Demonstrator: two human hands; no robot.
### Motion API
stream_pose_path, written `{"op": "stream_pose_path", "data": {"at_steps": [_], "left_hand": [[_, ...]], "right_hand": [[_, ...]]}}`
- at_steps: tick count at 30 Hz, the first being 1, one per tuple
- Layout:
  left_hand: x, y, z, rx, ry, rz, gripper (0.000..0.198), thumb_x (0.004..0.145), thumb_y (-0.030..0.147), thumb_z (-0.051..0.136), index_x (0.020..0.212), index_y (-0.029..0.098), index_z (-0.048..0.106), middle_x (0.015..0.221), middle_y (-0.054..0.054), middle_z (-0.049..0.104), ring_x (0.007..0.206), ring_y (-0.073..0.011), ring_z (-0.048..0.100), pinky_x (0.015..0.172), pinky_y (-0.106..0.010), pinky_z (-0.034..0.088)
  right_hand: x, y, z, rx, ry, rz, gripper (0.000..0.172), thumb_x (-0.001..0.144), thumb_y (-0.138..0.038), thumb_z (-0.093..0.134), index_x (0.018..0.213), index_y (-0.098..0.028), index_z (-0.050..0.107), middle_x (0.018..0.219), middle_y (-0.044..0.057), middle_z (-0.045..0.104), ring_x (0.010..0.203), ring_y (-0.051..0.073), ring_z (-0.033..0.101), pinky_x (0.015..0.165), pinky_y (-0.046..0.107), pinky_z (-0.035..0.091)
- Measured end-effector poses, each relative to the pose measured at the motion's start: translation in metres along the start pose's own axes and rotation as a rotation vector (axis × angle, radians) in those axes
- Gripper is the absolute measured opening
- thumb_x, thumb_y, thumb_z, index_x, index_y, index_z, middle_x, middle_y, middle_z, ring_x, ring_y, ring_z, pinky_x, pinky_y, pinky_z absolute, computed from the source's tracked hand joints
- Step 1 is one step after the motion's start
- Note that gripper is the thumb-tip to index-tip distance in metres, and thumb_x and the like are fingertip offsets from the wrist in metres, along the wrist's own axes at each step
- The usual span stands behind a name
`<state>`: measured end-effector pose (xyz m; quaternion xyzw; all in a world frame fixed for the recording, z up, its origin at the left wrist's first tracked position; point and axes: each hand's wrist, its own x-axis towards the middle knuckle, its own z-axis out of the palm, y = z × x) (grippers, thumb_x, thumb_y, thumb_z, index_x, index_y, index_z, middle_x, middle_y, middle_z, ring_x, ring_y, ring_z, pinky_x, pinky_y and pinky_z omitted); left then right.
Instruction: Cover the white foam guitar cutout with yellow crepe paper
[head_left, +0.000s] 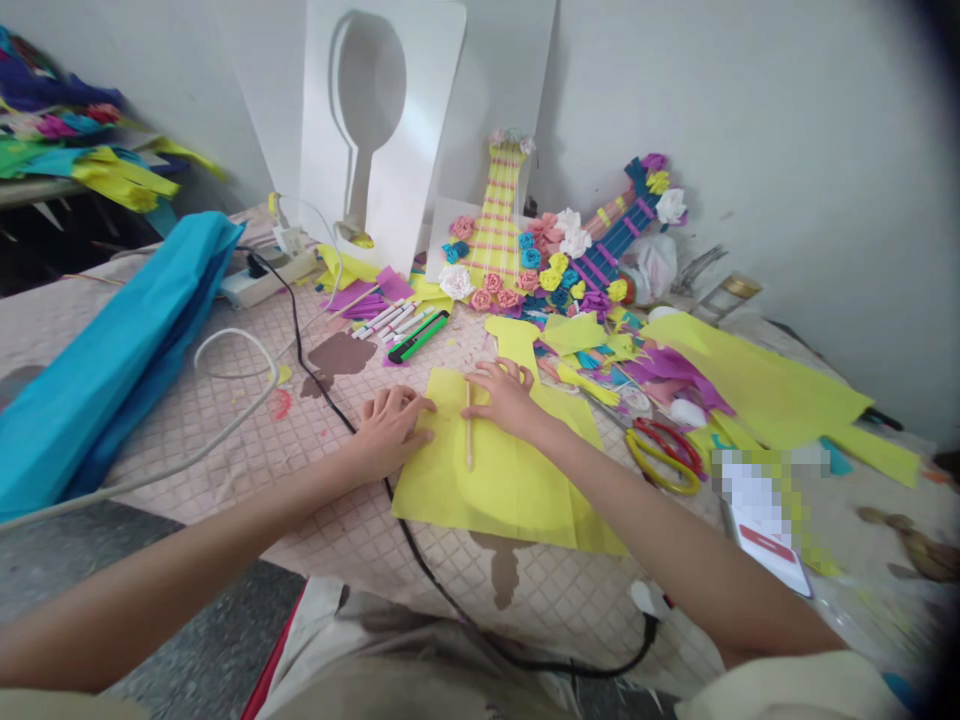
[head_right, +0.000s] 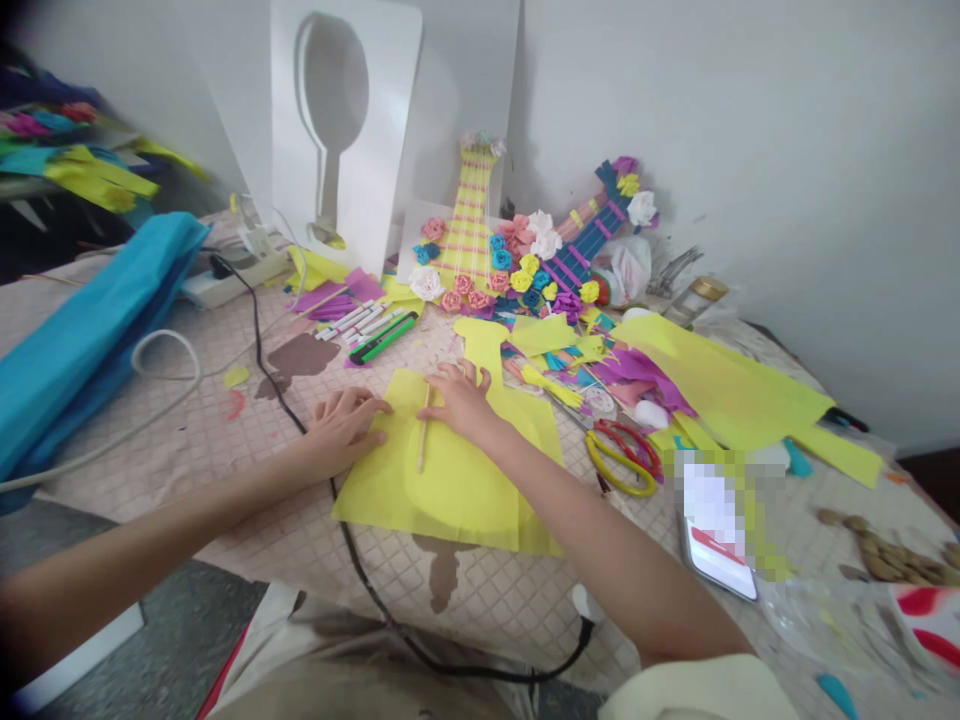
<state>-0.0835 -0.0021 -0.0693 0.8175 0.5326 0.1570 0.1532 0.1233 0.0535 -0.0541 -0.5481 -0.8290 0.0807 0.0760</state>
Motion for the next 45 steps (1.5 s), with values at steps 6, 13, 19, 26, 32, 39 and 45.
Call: {"op": "stream_pose_path", "data": {"at_steps": [6,13,19,26,32,39,45], "left_hand": [[-0.002,-0.001,0.002,0.008,0.024,0.033,0.029,0.083,0.035,0.044,0.110,0.026,0.048,0.109,-0.006,0.040,0.101,-0.0261,0.037,0.086,-0.046,0.029],[-0.001,-0.002,0.002,0.000,0.059,0.095,0.026,0.083,0.032,0.047,0.104,0.020,0.052,0.108,-0.009,0.044,0.103,-0.0257,0.038,0.088,-0.044,0.030],[-0.007,0.011,-0.005,0.051,-0.091,0.490,0.035,0.087,0.017,0.033,0.118,0.022,0.049,0.128,-0.004,0.048,0.110,-0.0238,0.035,0.090,-0.040,0.028],[-0.007,0.018,-0.005,0.143,-0.204,0.571,0.044,0.090,0.027,0.029,0.133,0.023,0.035,0.139,-0.001,0.038,0.120,-0.0296,0.028,0.090,-0.046,0.023],[-0.004,0.026,-0.005,0.183,-0.234,0.592,0.049,0.090,0.036,0.025,0.138,0.022,0.025,0.142,-0.003,0.032,0.128,-0.0311,0.019,0.090,-0.049,0.023],[-0.010,0.022,-0.009,0.182,-0.221,0.594,0.051,0.090,0.041,0.026,0.137,0.020,0.027,0.142,-0.006,0.033,0.128,-0.0307,0.021,0.092,-0.048,0.024],[-0.009,0.020,-0.011,0.173,-0.236,0.583,0.050,0.090,0.043,0.024,0.137,0.023,0.028,0.142,-0.006,0.032,0.129,-0.0309,0.019,0.092,-0.050,0.023]], "right_hand": [[0.002,-0.008,0.002,-0.027,0.012,-0.009,0.049,0.073,-0.053,0.057,0.115,-0.028,0.056,0.135,0.008,0.041,0.125,0.034,0.023,0.095,0.058,0.014],[0.000,-0.019,0.003,-0.066,0.062,-0.025,0.045,0.077,-0.051,0.053,0.115,-0.028,0.054,0.134,0.008,0.042,0.125,0.033,0.024,0.095,0.058,0.013],[-0.003,-0.022,0.004,-0.091,0.086,-0.024,0.041,0.081,-0.048,0.049,0.115,-0.026,0.055,0.133,0.008,0.043,0.125,0.033,0.024,0.096,0.058,0.012],[-0.006,-0.017,0.004,-0.085,0.104,0.008,0.043,0.080,-0.052,0.048,0.114,-0.026,0.055,0.132,0.007,0.044,0.124,0.033,0.025,0.095,0.058,0.015],[-0.009,-0.008,0.005,-0.071,0.108,0.031,0.043,0.079,-0.052,0.050,0.114,-0.027,0.055,0.130,0.007,0.046,0.122,0.033,0.027,0.094,0.059,0.016],[-0.009,-0.014,0.006,-0.070,0.107,0.012,0.039,0.081,-0.047,0.050,0.113,-0.027,0.055,0.130,0.006,0.046,0.123,0.031,0.027,0.095,0.058,0.016],[-0.008,-0.018,0.004,-0.071,0.098,0.001,0.037,0.082,-0.046,0.049,0.112,-0.027,0.055,0.131,0.006,0.045,0.124,0.030,0.026,0.096,0.057,0.014]]}}
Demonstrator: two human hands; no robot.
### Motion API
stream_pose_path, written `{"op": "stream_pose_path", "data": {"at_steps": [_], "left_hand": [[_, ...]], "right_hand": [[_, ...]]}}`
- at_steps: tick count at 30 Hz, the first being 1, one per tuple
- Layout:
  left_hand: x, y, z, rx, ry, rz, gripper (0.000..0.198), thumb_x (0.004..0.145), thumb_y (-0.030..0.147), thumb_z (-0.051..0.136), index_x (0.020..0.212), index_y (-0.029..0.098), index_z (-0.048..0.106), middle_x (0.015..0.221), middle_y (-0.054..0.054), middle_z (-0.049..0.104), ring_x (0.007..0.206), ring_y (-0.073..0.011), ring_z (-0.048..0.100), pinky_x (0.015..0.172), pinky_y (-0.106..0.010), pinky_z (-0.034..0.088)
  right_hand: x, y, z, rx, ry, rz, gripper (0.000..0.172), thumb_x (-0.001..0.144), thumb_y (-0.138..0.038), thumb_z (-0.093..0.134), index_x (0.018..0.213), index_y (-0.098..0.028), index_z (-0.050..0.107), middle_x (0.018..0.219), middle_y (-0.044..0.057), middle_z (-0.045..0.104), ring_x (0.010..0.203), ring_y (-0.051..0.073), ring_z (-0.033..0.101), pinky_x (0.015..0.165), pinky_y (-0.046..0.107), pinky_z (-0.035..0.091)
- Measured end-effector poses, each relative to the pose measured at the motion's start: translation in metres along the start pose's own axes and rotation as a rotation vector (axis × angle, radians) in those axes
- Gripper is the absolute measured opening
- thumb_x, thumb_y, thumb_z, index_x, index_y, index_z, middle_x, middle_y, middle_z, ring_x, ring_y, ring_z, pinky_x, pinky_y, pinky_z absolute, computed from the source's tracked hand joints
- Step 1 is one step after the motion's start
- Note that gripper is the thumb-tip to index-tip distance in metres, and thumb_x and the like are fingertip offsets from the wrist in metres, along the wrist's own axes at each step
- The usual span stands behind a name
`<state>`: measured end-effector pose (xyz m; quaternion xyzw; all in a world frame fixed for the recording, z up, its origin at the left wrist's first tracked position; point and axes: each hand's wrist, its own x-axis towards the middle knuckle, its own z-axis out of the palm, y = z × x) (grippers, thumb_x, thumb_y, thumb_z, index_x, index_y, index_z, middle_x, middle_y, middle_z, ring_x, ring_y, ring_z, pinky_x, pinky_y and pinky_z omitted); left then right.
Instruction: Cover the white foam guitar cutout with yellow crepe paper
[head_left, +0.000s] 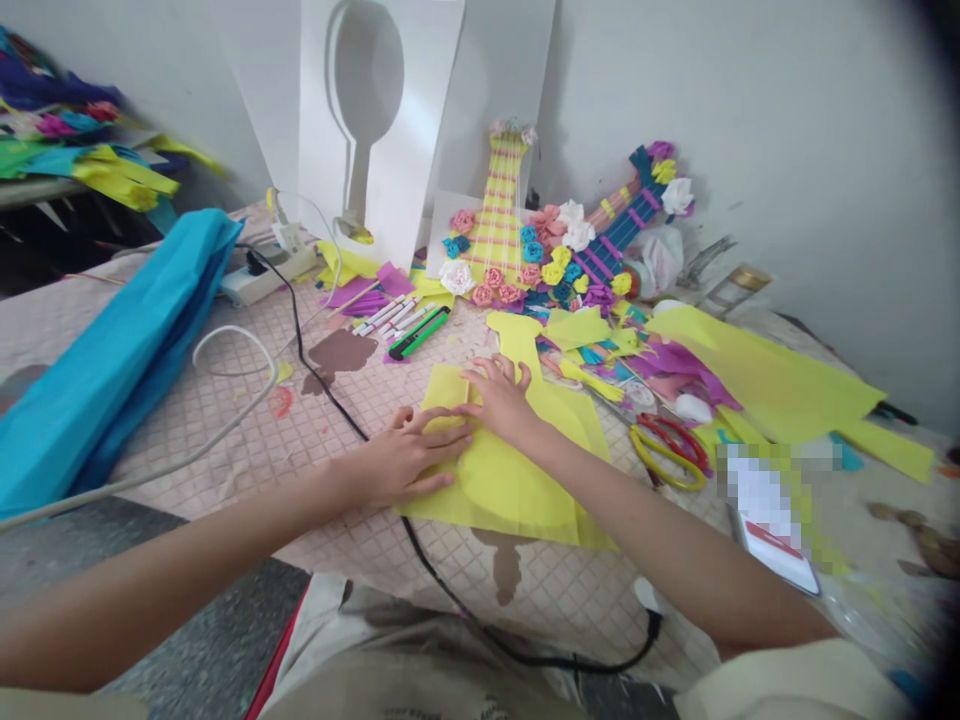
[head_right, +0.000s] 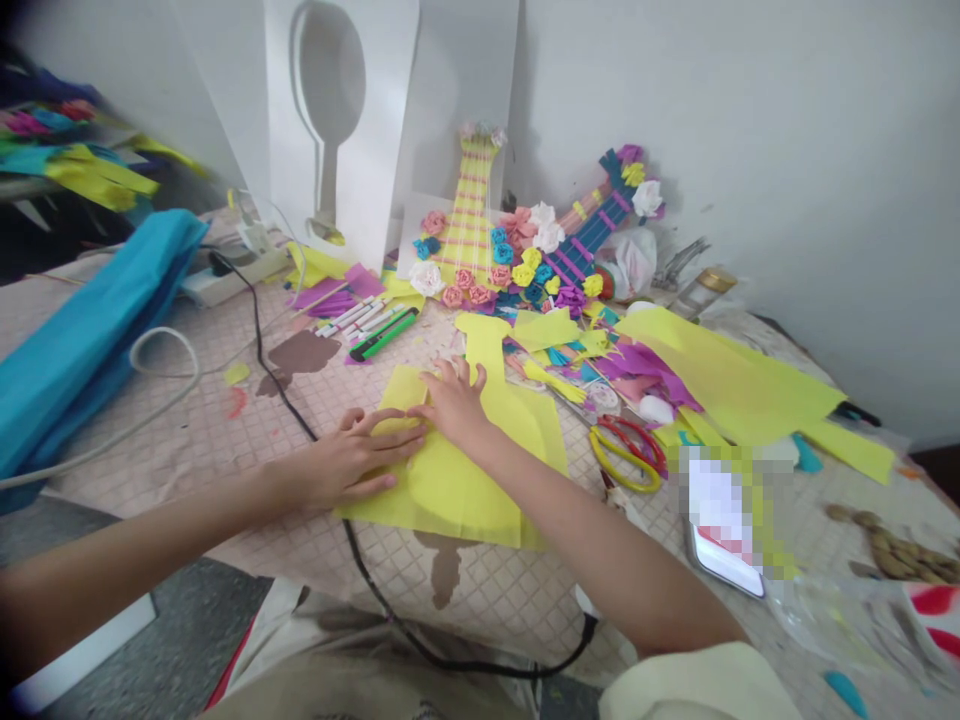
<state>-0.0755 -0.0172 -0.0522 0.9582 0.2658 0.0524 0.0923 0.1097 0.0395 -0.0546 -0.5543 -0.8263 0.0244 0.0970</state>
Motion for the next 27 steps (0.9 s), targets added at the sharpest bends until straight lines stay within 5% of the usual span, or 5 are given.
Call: {"op": "stream_pose_path", "data": {"at_steps": [10,14,19,24,27], "left_hand": [[0.013,0.011,0.000,-0.027,-0.005,-0.001,0.059,0.088,0.052,0.023,0.138,0.020,0.024,0.143,-0.006,0.030,0.131,-0.0295,0.015,0.093,-0.050,0.022],[0.004,0.009,0.000,-0.019,0.028,-0.022,0.059,0.088,0.051,0.025,0.138,0.021,0.022,0.144,-0.006,0.028,0.131,-0.0290,0.016,0.093,-0.048,0.021],[-0.014,0.003,0.004,0.031,0.124,-0.219,0.051,0.091,0.043,0.025,0.137,0.020,0.027,0.141,-0.009,0.034,0.127,-0.0278,0.024,0.094,-0.044,0.019],[-0.020,0.001,0.013,0.063,0.139,-0.252,0.049,0.091,0.043,0.026,0.133,0.020,0.035,0.140,-0.008,0.036,0.126,-0.0277,0.026,0.094,-0.045,0.018],[-0.019,0.002,0.016,0.064,0.144,-0.257,0.048,0.091,0.042,0.026,0.133,0.020,0.035,0.139,-0.007,0.037,0.126,-0.0272,0.026,0.095,-0.045,0.017]], "right_hand": [[-0.006,0.008,-0.009,-0.011,-0.034,0.122,0.042,0.077,-0.047,0.055,0.112,-0.026,0.053,0.123,0.009,0.049,0.117,0.029,0.033,0.093,0.051,0.020],[-0.001,0.006,-0.014,0.005,-0.082,0.207,0.040,0.069,-0.053,0.059,0.091,-0.020,0.061,0.101,0.012,0.059,0.100,0.030,0.046,0.080,0.043,0.031],[0.001,0.005,-0.017,0.080,-0.247,0.199,0.032,0.071,-0.047,0.057,0.055,-0.019,0.061,0.058,0.002,0.063,0.066,0.019,0.057,0.071,0.036,0.034],[-0.003,0.004,-0.023,0.132,-0.286,0.141,0.023,0.071,-0.031,0.056,0.053,-0.018,0.061,0.053,0.000,0.062,0.056,0.014,0.057,0.055,0.024,0.034],[-0.010,0.002,-0.026,0.148,-0.286,0.116,0.025,0.070,-0.037,0.057,0.055,-0.018,0.062,0.055,0.001,0.063,0.052,0.013,0.056,0.048,0.022,0.031]]}}
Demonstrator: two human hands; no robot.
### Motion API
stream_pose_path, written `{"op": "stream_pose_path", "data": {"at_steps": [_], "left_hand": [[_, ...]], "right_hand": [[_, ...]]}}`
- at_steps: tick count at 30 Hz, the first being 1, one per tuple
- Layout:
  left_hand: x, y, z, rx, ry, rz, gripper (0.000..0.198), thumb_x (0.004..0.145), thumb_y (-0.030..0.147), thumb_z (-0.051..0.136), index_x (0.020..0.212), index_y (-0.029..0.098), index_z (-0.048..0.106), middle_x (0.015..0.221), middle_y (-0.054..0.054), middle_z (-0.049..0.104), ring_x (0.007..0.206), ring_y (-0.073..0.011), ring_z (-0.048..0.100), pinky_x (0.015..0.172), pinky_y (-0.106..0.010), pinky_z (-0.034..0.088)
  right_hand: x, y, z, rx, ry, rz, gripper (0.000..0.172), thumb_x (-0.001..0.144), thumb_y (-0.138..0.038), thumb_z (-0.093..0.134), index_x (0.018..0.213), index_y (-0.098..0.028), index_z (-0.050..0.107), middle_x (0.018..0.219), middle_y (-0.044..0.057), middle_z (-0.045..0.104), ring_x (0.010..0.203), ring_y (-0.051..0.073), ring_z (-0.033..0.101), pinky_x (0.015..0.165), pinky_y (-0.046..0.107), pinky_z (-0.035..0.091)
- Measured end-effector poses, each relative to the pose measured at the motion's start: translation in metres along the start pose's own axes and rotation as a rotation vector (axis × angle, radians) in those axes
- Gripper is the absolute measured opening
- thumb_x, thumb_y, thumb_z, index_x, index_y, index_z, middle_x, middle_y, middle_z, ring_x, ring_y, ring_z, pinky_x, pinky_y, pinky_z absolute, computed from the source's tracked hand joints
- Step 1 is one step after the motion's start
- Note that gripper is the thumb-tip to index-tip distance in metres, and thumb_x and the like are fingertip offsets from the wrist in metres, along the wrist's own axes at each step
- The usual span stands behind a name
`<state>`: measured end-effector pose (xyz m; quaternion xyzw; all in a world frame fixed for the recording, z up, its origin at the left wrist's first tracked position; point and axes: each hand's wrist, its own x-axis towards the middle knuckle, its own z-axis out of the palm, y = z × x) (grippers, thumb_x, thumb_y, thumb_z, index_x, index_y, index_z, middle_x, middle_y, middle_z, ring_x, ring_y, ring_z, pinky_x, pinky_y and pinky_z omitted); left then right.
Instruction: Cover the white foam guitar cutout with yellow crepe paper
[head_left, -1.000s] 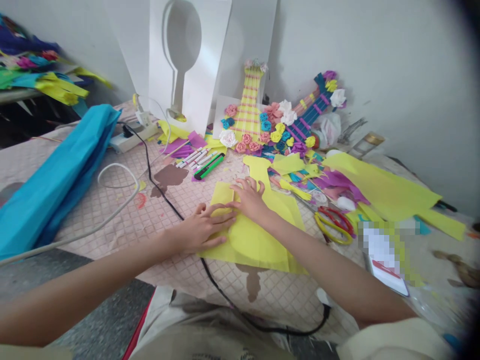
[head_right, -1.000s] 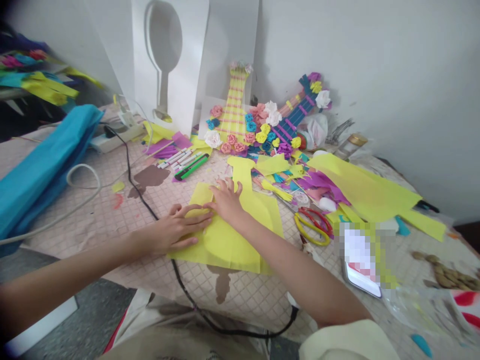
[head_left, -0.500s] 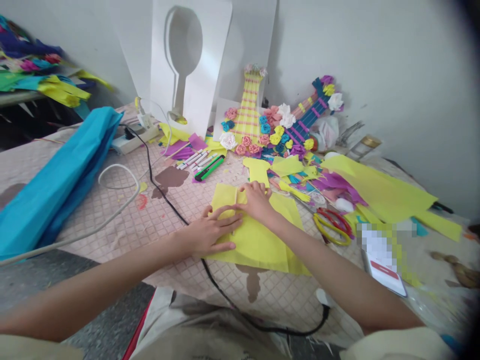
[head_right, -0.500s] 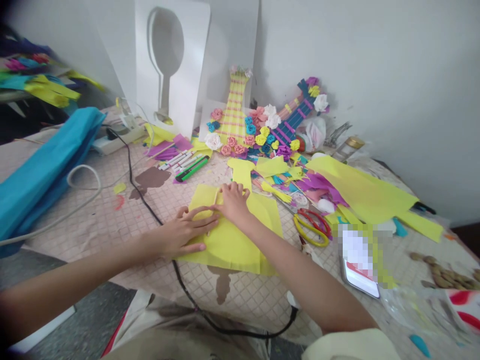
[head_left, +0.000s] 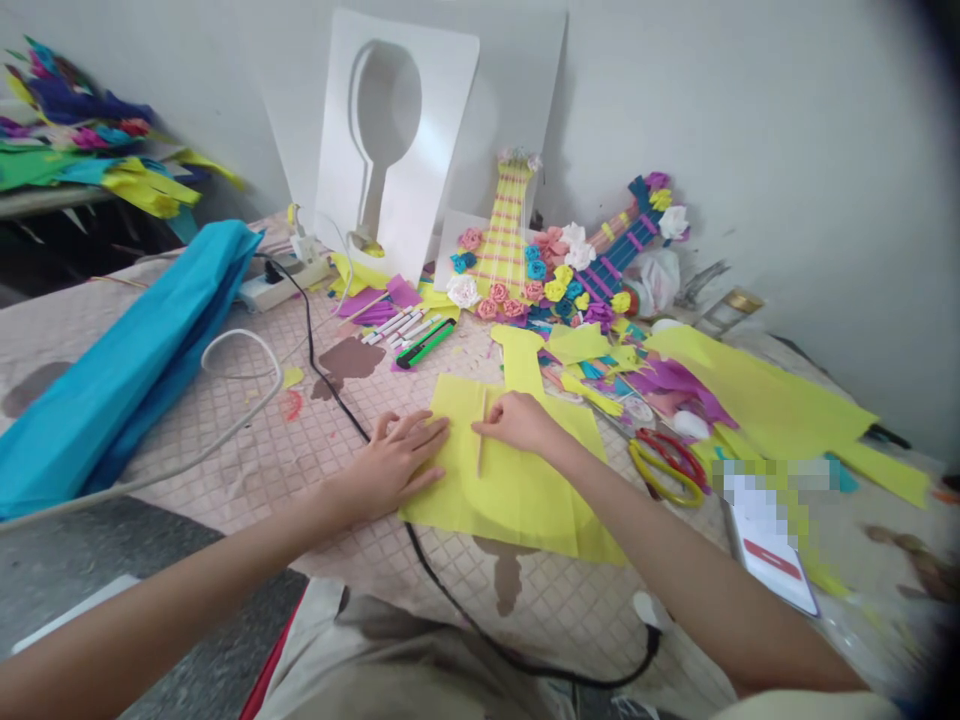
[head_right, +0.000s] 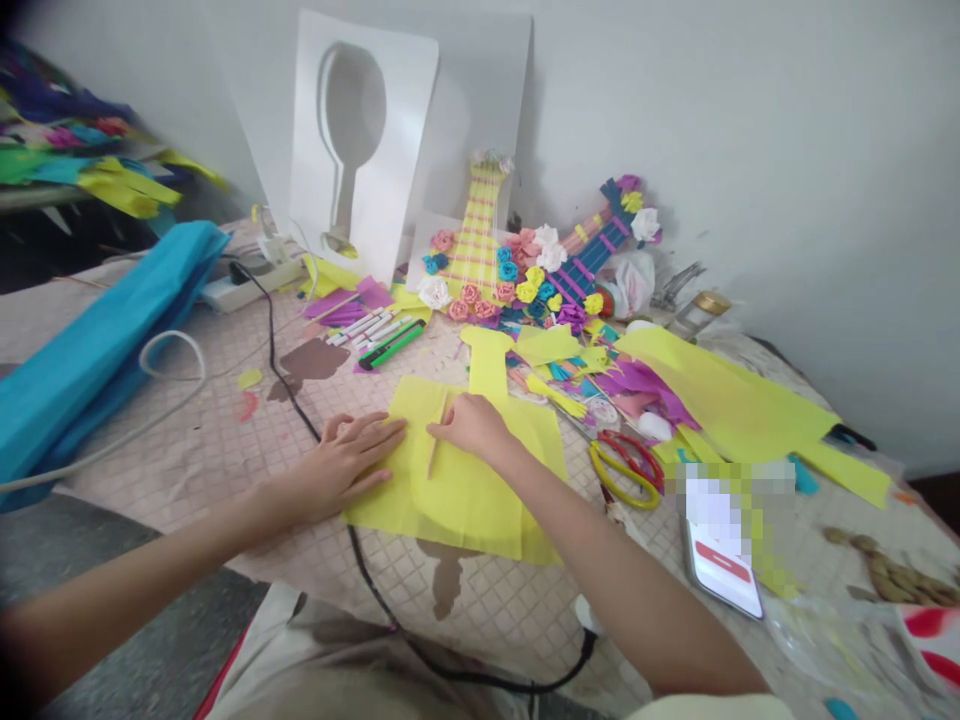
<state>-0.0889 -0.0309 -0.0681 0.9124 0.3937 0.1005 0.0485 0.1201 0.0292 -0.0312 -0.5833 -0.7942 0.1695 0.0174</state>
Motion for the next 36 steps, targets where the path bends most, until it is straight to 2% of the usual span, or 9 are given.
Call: {"op": "stream_pose_path", "data": {"at_steps": [2,6,10,14,19,23,28,31,36], "left_hand": [[0.000,0.000,0.001,0.001,0.002,-0.001,0.048,0.091,0.042,0.026,0.132,0.020,0.036,0.139,-0.006,0.037,0.126,-0.0274,0.025,0.095,-0.046,0.015],[0.000,0.000,0.001,0.004,0.022,-0.011,0.049,0.091,0.042,0.026,0.132,0.019,0.036,0.139,-0.006,0.038,0.126,-0.0292,0.023,0.095,-0.047,0.015],[0.001,0.000,0.000,-0.018,0.028,-0.018,0.048,0.091,0.043,0.027,0.131,0.019,0.038,0.138,-0.006,0.039,0.126,-0.0301,0.023,0.095,-0.048,0.015],[0.001,0.000,0.000,-0.027,0.027,-0.028,0.048,0.090,0.043,0.028,0.131,0.019,0.039,0.138,-0.005,0.040,0.126,-0.0302,0.022,0.096,-0.048,0.016],[0.001,0.000,0.001,-0.021,0.021,-0.030,0.048,0.090,0.043,0.028,0.130,0.019,0.039,0.138,-0.005,0.039,0.127,-0.0305,0.021,0.096,-0.049,0.016],[0.001,0.000,0.001,-0.031,0.028,-0.030,0.047,0.090,0.041,0.030,0.131,0.019,0.039,0.137,-0.005,0.040,0.126,-0.0306,0.021,0.096,-0.049,0.016],[0.000,-0.001,-0.001,-0.064,0.056,-0.028,0.044,0.090,0.036,0.033,0.130,0.020,0.040,0.138,-0.006,0.040,0.127,-0.0299,0.021,0.097,-0.049,0.019],[0.000,0.001,-0.006,-0.080,0.085,-0.014,0.042,0.090,0.031,0.032,0.130,0.021,0.040,0.137,-0.006,0.040,0.125,-0.0287,0.025,0.096,-0.048,0.021],[0.008,0.012,-0.017,-0.108,0.063,0.075,0.042,0.091,0.025,0.029,0.132,0.020,0.036,0.137,-0.005,0.041,0.124,-0.0251,0.030,0.097,-0.045,0.022]], "right_hand": [[-0.006,-0.001,0.003,-0.001,0.001,-0.015,0.024,0.068,-0.038,0.059,0.055,-0.018,0.061,0.055,0.001,0.063,0.051,0.013,0.056,0.046,0.022,0.031],[-0.019,0.000,0.008,-0.026,0.038,-0.011,0.014,0.069,-0.023,0.056,0.057,-0.018,0.061,0.058,0.001,0.064,0.055,0.013,0.057,0.048,0.022,0.032],[-0.030,0.003,0.009,-0.070,0.089,0.009,0.019,0.073,-0.025,0.052,0.057,-0.018,0.060,0.063,0.004,0.066,0.062,0.016,0.059,0.053,0.024,0.034],[-0.030,-0.004,0.011,-0.102,0.100,0.010,0.023,0.075,-0.031,0.052,0.058,-0.019,0.060,0.066,0.005,0.066,0.066,0.018,0.060,0.053,0.026,0.035],[-0.027,-0.012,0.009,-0.133,0.100,0.014,0.015,0.071,-0.021,0.051,0.059,-0.018,0.059,0.065,0.006,0.065,0.065,0.020,0.059,0.052,0.027,0.035],[-0.051,-0.006,0.003,-0.146,0.116,-0.013,0.012,0.072,-0.017,0.050,0.064,-0.017,0.059,0.072,0.006,0.064,0.078,0.021,0.057,0.064,0.028,0.039],[-0.091,0.005,0.007,-0.122,0.086,-0.048,0.010,0.073,-0.016,0.053,0.065,-0.018,0.058,0.068,0.002,0.060,0.076,0.019,0.055,0.068,0.029,0.041],[-0.100,0.010,0.016,-0.018,0.120,-0.072,0.010,0.077,-0.017,0.052,0.078,-0.018,0.062,0.077,0.003,0.060,0.079,0.018,0.056,0.072,0.030,0.044],[-0.100,0.012,0.025,0.083,0.148,-0.213,0.026,0.084,-0.014,0.045,0.104,-0.019,0.061,0.088,0.006,0.059,0.082,0.018,0.054,0.076,0.031,0.046]]}}
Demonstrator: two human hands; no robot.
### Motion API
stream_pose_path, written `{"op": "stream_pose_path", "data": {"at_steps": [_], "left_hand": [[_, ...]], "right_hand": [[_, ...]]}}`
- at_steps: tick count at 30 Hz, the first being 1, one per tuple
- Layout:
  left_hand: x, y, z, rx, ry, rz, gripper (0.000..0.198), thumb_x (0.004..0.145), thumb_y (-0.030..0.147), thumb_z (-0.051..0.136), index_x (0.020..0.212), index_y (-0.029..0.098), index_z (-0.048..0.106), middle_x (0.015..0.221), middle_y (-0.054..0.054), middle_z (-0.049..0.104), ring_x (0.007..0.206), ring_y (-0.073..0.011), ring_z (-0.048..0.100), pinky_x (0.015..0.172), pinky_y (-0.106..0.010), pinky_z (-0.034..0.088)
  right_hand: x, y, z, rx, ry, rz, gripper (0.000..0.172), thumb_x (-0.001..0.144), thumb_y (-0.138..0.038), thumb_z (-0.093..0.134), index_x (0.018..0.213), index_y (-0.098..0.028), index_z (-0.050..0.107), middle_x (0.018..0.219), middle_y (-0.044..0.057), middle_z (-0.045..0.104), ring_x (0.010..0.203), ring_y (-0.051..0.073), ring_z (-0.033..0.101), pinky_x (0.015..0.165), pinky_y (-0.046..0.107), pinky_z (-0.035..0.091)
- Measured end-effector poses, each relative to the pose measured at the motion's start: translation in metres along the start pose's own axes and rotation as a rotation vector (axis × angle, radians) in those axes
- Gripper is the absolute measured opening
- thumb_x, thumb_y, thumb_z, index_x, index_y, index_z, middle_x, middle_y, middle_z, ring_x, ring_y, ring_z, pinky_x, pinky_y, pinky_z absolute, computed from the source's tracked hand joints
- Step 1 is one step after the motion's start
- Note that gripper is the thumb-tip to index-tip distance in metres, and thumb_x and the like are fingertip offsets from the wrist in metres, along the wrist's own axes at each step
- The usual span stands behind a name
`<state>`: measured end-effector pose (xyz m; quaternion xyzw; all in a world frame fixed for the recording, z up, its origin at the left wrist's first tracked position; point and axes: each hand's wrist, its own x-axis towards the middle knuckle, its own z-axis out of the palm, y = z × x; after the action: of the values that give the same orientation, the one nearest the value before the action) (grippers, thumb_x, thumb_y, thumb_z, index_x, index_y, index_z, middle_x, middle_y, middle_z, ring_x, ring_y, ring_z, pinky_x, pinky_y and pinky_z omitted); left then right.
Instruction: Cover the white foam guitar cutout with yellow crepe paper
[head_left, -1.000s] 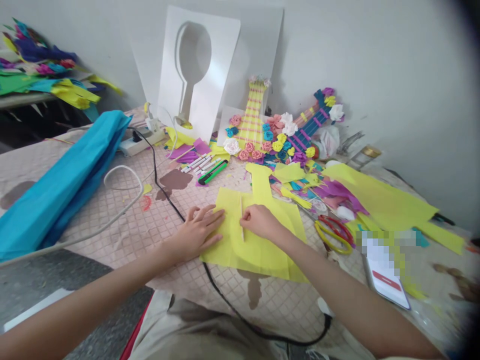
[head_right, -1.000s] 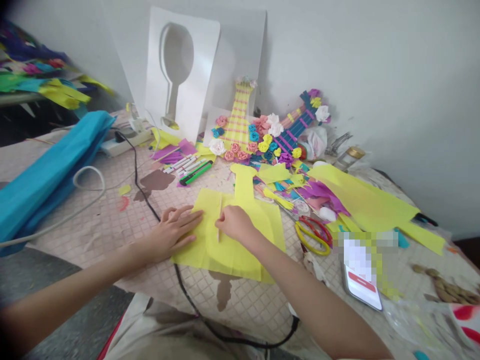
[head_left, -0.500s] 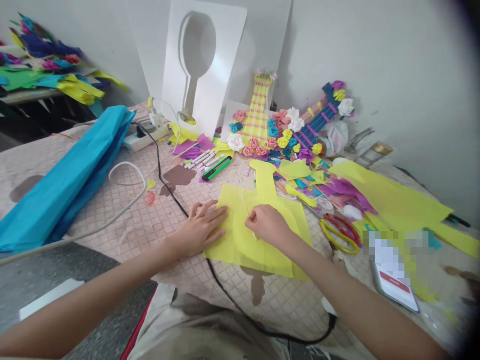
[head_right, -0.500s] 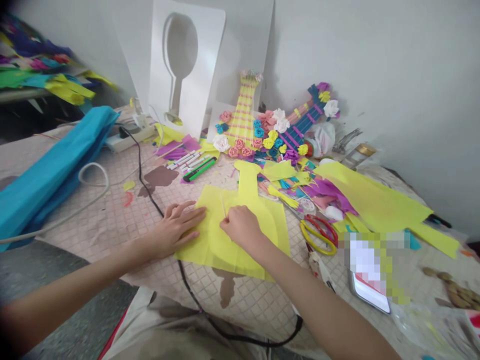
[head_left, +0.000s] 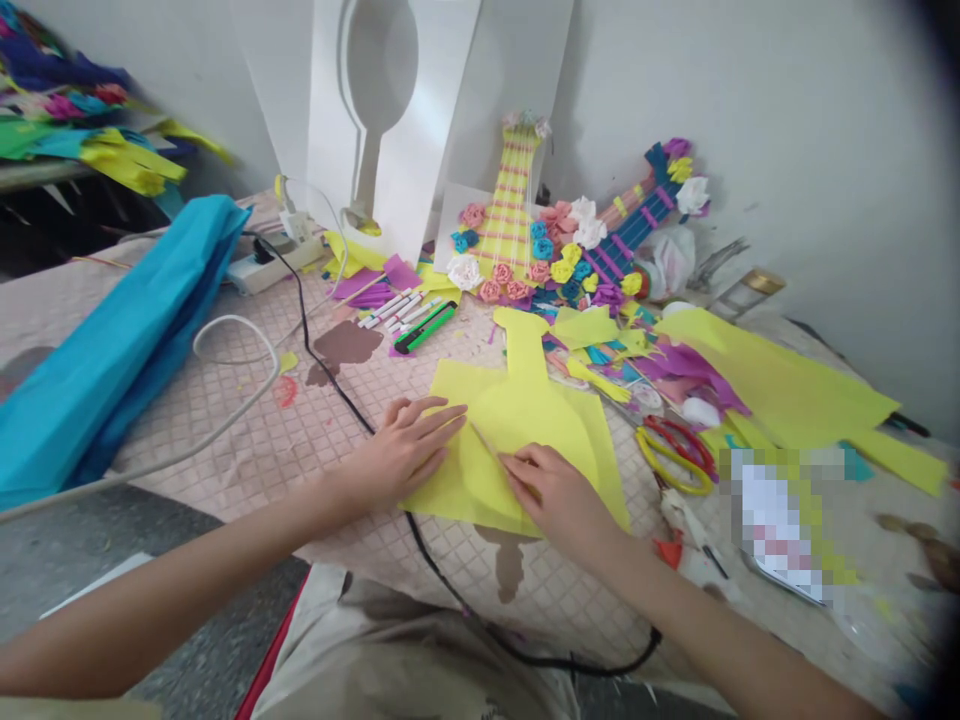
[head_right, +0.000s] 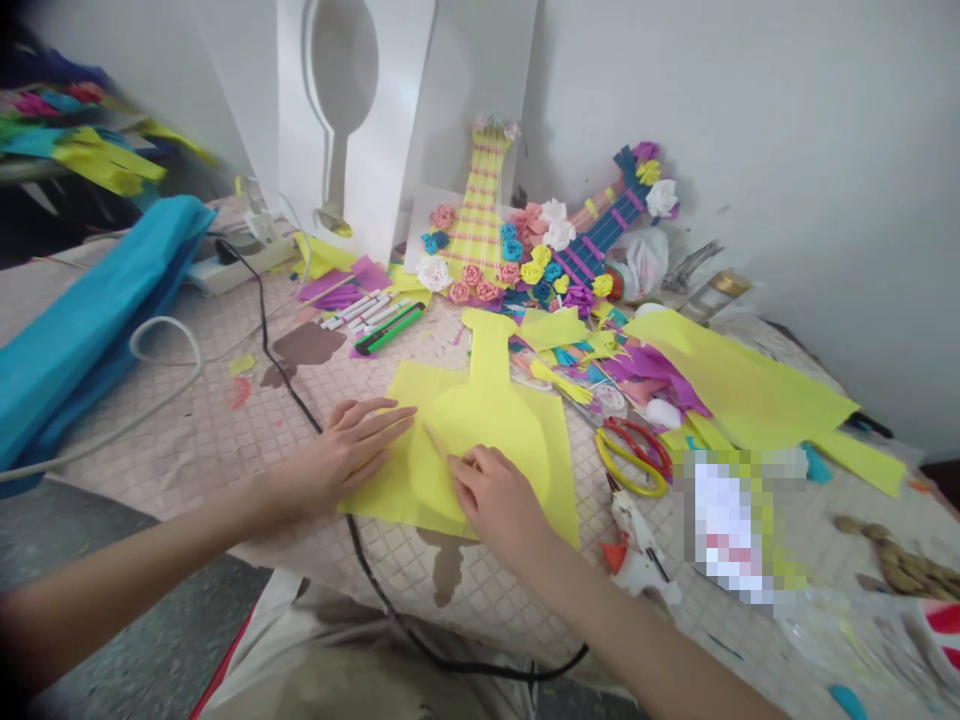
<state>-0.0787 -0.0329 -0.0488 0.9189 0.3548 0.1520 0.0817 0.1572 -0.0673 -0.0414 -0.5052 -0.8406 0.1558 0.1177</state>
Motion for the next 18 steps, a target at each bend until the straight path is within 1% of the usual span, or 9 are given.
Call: {"op": "stream_pose_path", "data": {"at_steps": [4,6,9,14,18], "left_hand": [[0.010,0.011,0.006,-0.038,-0.096,0.139,0.043,0.092,0.027,0.027,0.134,0.017,0.033,0.140,-0.005,0.037,0.127,-0.0220,0.030,0.099,-0.041,0.018],[0.013,0.015,0.010,-0.063,-0.140,0.173,0.044,0.092,0.030,0.028,0.134,0.017,0.033,0.139,-0.006,0.038,0.127,-0.0214,0.031,0.100,-0.041,0.015],[0.014,0.019,0.012,-0.100,-0.177,0.167,0.044,0.092,0.031,0.026,0.133,0.017,0.033,0.137,-0.008,0.040,0.127,-0.0205,0.033,0.100,-0.040,0.013],[0.009,0.020,0.003,-0.127,-0.246,0.125,0.046,0.092,0.029,0.024,0.135,0.016,0.028,0.138,-0.009,0.039,0.127,-0.0214,0.033,0.097,-0.042,0.014],[0.005,0.021,-0.002,-0.157,-0.264,0.086,0.045,0.092,0.028,0.024,0.134,0.015,0.031,0.137,-0.009,0.041,0.126,-0.0215,0.034,0.096,-0.041,0.015]], "right_hand": [[0.000,-0.004,0.004,-0.037,-0.008,-0.076,0.029,0.082,-0.009,0.045,0.106,-0.015,0.061,0.086,0.008,0.058,0.083,0.020,0.052,0.077,0.035,0.046],[0.000,-0.006,0.004,-0.044,0.000,-0.092,0.030,0.082,-0.007,0.045,0.106,-0.014,0.061,0.088,0.009,0.058,0.085,0.021,0.051,0.079,0.036,0.046],[-0.001,-0.006,0.004,-0.028,0.023,-0.082,0.028,0.083,-0.008,0.045,0.104,-0.015,0.062,0.088,0.008,0.060,0.085,0.021,0.051,0.080,0.036,0.044],[-0.004,0.000,0.005,0.030,0.046,-0.055,0.022,0.084,-0.014,0.048,0.097,-0.020,0.066,0.086,0.006,0.061,0.084,0.019,0.051,0.077,0.034,0.041],[-0.008,0.000,0.006,0.028,0.056,-0.056,0.022,0.084,-0.014,0.050,0.094,-0.024,0.067,0.085,0.004,0.061,0.084,0.019,0.050,0.075,0.035,0.036]]}}
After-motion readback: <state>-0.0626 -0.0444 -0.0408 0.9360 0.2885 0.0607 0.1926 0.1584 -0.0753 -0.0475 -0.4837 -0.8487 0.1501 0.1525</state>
